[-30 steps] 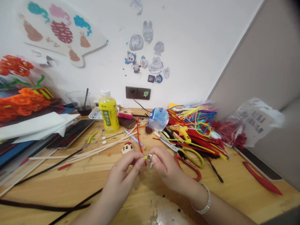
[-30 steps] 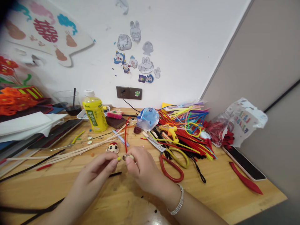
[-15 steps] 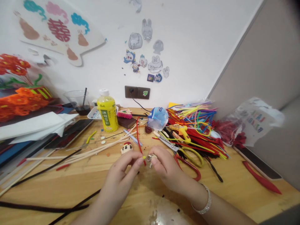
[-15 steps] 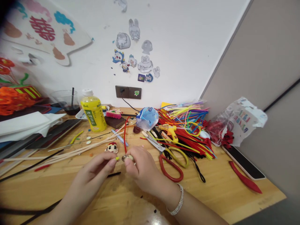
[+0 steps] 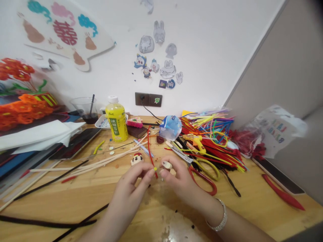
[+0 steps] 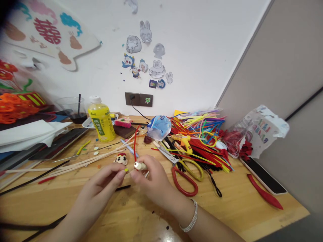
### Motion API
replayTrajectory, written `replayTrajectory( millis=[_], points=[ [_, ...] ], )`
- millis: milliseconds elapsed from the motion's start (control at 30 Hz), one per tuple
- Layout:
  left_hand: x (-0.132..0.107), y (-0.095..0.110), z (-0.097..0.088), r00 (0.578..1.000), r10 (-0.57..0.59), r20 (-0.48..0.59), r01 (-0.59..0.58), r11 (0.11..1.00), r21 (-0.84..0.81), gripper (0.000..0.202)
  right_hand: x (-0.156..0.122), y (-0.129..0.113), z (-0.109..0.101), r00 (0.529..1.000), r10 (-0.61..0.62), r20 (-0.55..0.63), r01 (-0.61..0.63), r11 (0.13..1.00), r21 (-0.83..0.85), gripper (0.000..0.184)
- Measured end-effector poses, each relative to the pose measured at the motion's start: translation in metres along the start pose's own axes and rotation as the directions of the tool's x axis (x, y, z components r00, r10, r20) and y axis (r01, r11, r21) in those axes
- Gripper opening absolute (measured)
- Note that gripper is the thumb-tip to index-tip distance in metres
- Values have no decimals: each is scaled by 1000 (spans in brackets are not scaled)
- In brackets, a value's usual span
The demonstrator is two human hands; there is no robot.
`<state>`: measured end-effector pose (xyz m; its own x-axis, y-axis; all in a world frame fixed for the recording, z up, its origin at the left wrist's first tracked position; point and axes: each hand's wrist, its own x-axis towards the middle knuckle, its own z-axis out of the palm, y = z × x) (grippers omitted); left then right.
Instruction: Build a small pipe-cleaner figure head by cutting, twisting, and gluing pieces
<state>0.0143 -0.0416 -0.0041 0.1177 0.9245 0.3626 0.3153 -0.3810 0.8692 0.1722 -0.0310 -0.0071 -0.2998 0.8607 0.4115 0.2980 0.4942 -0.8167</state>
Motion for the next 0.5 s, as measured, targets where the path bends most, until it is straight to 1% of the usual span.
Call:
replayTrajectory(
  millis=[67,200,367,500],
  points=[
    [0,0,0,1000,6,14,-6,1000,-4,13,1,1,1,999,8,-50,-5,998,57,17],
    [0,1,0,999,-8,47,7,1000,17,16,1,1,2,994,-55,-90,61,996,68,10],
    [1,3,-2,996,-12,83,2,993,116,20,3,-1,-1,994,-91,-64,93,995,35,8],
    [1,4,-3,998,31,59,-41,982,183,20,5,-1,-3,996,-89,-21,89,996,-8,7]
  ],
)
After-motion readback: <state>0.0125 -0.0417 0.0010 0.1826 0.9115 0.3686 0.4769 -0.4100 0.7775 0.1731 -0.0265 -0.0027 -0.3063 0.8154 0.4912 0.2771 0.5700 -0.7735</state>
